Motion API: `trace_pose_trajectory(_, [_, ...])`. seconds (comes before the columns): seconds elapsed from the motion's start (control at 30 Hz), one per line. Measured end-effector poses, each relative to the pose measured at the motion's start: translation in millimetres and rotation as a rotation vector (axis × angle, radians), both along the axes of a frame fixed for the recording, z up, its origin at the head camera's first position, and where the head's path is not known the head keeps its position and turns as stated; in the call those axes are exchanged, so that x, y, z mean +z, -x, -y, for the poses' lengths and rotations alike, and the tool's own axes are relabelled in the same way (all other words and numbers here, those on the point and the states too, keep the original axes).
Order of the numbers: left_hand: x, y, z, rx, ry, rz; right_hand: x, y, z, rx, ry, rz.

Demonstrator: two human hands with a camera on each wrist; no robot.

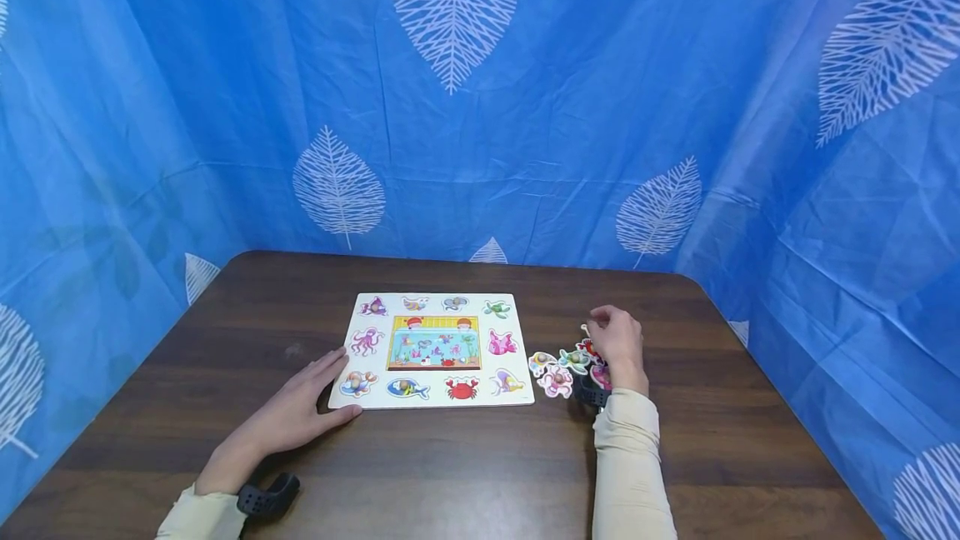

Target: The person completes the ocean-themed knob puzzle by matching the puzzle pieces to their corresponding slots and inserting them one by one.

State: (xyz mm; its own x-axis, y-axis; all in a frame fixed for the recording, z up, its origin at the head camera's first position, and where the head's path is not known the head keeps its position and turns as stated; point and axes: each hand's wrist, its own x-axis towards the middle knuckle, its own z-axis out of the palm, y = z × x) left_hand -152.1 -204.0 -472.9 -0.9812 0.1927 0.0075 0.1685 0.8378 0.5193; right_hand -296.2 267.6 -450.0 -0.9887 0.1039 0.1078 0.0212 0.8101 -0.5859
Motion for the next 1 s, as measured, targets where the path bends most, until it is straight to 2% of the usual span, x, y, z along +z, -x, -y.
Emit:
trace_pose_trajectory(0.2, [0.2, 0.0, 0.2, -0.002, 0.004, 0.0, -7.6, -1.5, -2.2, -0.069, -0.008, 0.026])
trace_pose_trajectory(0.4, [0.6, -0.6, 0.0, -0.002, 0.004, -0.006, -17.2, -0.7, -1.1, -0.116, -0.007, 0.001])
trace_pose_trajectory(0.57, [0.9, -1.1, -0.2, -0.004, 0.003, -0.014, -18.8, -0.8, -0.2, -0.148, 0.006, -0.006])
trace_pose_trajectory(1.0, [0.0, -0.4, -0.2, 0.001, 0.003, -0.013, -18.3, 2.7, 5.6, -0.144, 0.006, -0.031])
